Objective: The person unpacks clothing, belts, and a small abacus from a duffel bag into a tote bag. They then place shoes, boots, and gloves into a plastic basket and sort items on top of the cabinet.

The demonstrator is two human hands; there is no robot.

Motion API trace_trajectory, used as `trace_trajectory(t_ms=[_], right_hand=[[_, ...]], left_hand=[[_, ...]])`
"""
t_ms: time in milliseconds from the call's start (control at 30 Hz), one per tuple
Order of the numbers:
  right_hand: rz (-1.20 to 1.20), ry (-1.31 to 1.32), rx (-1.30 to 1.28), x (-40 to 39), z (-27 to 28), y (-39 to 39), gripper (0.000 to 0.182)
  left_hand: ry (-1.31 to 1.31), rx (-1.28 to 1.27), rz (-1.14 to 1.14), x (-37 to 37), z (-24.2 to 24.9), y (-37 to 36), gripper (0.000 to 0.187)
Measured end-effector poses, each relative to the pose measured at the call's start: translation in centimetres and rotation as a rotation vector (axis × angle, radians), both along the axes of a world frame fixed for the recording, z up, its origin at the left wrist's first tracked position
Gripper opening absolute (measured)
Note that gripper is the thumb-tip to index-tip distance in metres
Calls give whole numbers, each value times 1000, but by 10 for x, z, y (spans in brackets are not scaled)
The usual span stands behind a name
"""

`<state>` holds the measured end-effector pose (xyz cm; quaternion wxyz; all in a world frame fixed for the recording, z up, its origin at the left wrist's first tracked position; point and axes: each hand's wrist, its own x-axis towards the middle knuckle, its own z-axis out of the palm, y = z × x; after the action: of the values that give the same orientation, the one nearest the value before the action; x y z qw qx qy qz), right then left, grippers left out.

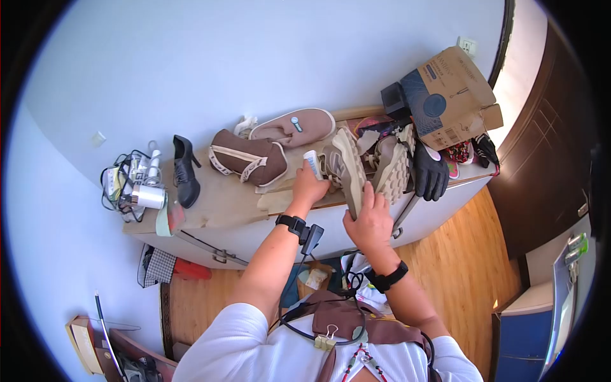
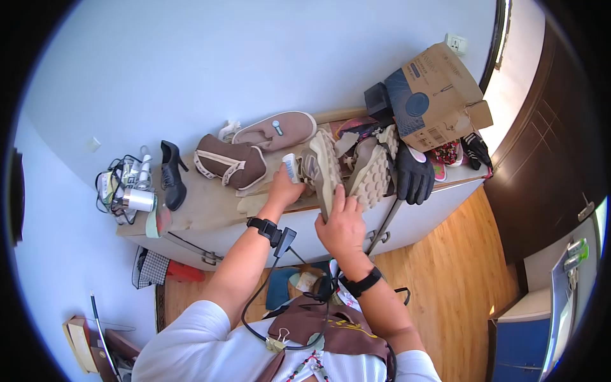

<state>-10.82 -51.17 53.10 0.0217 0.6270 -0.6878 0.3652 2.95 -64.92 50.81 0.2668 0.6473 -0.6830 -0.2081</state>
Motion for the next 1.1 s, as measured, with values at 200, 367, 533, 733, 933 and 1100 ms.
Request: trace_trajectory(t_ms=[200, 367, 533, 733, 933, 1100], right_hand=[[-14, -566, -100, -38, 12, 4, 60], [118, -1093, -276, -67, 50, 2, 53], [105, -1123, -460, -68, 91, -25, 52], [-163, -523, -118, -17, 53, -75, 63], [-101, -255, 238, 15, 42, -65, 59], [-93, 55, -304, -22, 61, -39, 51]], left_hand=[[800, 254, -46, 53, -19, -3, 68], [1090, 229, -32, 73, -13, 0, 61], [1068, 156, -7, 65, -21, -21, 57], [424, -180, -115, 49, -46, -33, 53], [336, -365, -292, 49, 10, -14, 63], [437, -286, -500, 17, 32, -6, 75]])
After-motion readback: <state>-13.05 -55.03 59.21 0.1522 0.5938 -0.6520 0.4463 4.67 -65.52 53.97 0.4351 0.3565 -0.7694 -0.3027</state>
